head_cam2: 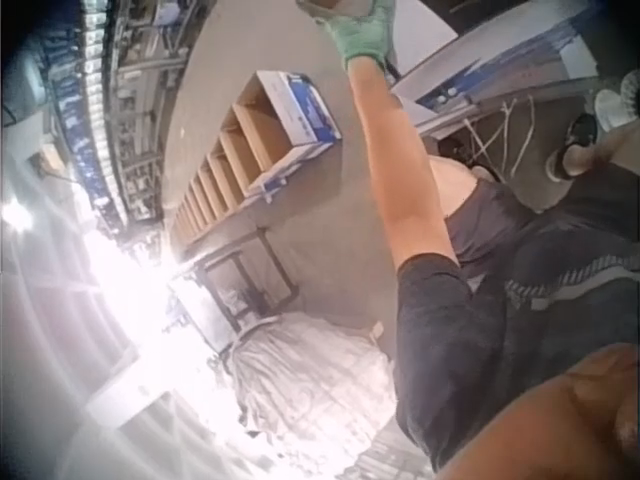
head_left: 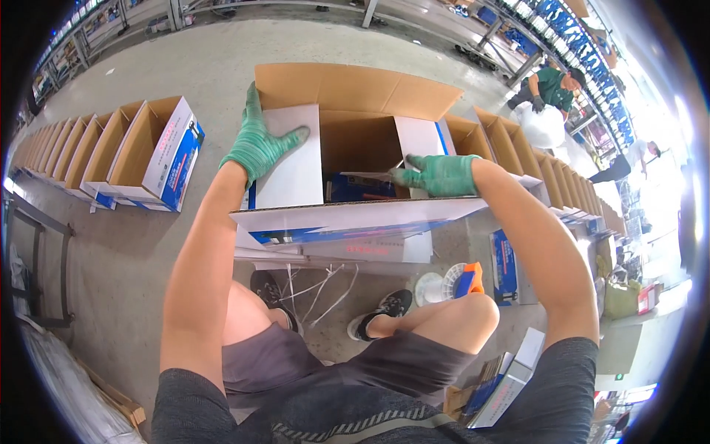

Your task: The person folds the flaps of cardboard boxes closed and seals their seams with tape using a tape dispenser.

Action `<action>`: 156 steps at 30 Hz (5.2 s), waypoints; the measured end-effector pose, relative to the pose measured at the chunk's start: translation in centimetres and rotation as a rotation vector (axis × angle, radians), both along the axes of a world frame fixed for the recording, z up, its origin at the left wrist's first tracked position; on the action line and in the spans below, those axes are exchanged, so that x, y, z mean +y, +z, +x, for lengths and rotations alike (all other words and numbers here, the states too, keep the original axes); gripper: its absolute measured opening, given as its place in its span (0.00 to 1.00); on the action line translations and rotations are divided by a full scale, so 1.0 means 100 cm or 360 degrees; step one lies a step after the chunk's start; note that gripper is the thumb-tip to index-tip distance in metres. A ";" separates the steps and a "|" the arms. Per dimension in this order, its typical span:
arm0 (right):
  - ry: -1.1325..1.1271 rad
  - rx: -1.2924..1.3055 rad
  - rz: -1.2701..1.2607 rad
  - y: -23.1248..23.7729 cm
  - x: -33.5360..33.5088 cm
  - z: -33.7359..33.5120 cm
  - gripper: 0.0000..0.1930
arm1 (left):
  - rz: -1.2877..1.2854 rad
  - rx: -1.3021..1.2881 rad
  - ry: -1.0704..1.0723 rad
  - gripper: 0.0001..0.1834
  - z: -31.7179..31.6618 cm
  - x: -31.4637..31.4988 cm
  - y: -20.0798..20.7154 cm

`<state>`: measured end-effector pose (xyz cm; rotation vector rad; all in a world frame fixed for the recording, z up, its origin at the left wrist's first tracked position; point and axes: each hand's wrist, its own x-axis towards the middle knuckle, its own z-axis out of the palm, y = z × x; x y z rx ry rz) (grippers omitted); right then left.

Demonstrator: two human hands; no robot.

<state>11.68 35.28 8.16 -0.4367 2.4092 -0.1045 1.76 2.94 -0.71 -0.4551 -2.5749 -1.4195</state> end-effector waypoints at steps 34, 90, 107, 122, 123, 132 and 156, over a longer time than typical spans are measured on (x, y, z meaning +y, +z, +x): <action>0.0205 0.1459 -0.0228 -0.046 0.061 0.020 0.16 | 0.0145 -0.0245 -0.0653 0.47 0.036 -0.038 0.000; -0.1097 0.1347 -0.1763 -0.011 0.131 0.095 0.25 | -0.0318 -0.0005 -0.0298 0.22 0.026 -0.029 -0.020; -0.0557 0.0207 -0.1332 0.005 0.014 -0.019 0.34 | -0.0511 0.0519 0.0199 0.16 0.037 -0.019 0.008; -0.0558 0.0215 -0.1448 -0.005 0.026 -0.019 0.43 | 0.1755 -0.1806 -0.0477 0.30 0.096 0.096 0.031; -0.0573 0.0197 -0.1430 -0.005 0.025 -0.019 0.43 | 0.1756 -0.1735 -0.0472 0.29 0.097 0.099 0.030; -0.0640 0.0165 -0.1337 0.007 0.018 -0.015 0.41 | 0.1791 -0.1597 -0.0330 0.27 0.097 0.105 0.034; -0.0532 0.0158 -0.0737 0.041 -0.041 -0.043 0.25 | 0.1340 -0.0867 0.0496 0.16 0.026 -0.076 -0.014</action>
